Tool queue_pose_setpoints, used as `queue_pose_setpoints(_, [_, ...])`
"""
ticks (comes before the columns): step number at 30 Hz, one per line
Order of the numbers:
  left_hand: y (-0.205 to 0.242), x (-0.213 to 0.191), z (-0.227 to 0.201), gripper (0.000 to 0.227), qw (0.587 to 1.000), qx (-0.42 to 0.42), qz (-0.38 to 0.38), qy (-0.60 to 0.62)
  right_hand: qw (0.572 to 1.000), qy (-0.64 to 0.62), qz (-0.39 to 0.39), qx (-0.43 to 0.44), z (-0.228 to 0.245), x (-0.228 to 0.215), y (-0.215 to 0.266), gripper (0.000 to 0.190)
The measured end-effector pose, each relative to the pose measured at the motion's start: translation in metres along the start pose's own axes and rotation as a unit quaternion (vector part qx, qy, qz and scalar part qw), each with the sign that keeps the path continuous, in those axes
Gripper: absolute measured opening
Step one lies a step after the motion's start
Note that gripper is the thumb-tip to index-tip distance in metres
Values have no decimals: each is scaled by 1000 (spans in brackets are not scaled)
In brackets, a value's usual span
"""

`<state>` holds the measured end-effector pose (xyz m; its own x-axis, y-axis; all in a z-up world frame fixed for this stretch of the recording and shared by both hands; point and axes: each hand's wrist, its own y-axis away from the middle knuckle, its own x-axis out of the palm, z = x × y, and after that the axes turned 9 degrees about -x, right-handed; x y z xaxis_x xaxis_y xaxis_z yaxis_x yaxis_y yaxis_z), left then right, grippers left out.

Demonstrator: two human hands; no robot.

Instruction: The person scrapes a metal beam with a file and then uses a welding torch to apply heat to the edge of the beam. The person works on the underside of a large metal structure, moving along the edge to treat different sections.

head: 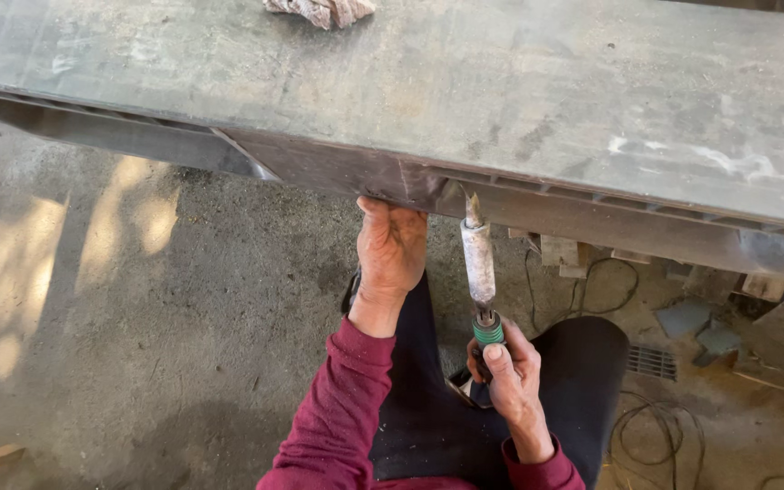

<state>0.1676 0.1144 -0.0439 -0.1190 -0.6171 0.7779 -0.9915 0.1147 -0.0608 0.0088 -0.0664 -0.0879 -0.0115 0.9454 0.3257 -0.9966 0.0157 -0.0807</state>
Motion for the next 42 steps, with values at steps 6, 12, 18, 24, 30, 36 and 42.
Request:
queue_pose_setpoints(6, [3,-28,17,67,999,17,32,-11,1000,9,16,-13,-1,-3,-2,66])
queue_pose_setpoints(12, [3,-22,13,67,998,10,36,-48,1000,-2,21,-1,-3,-7,-4,63])
queue_pose_setpoints(18, [11,18,1,60,989,57,-104,-91,999,-11,37,7,-4,-9,-12,62])
queue_pose_setpoints(24, [38,27,-48,37,711,427,-289,-479,999,-8,43,10,-10,-3,-11,63])
queue_pose_setpoints(30, [-45,42,-135,43,412,577,-131,-693,998,2,49,-28,-23,2,-17,62])
queue_pose_setpoints(36, [-51,38,-126,45,435,574,-134,-680,999,-1,44,-29,-31,2,-18,63])
queue_pose_setpoints(42, [-44,40,-127,43,450,550,-137,-690,999,9,38,-15,-23,5,-19,65])
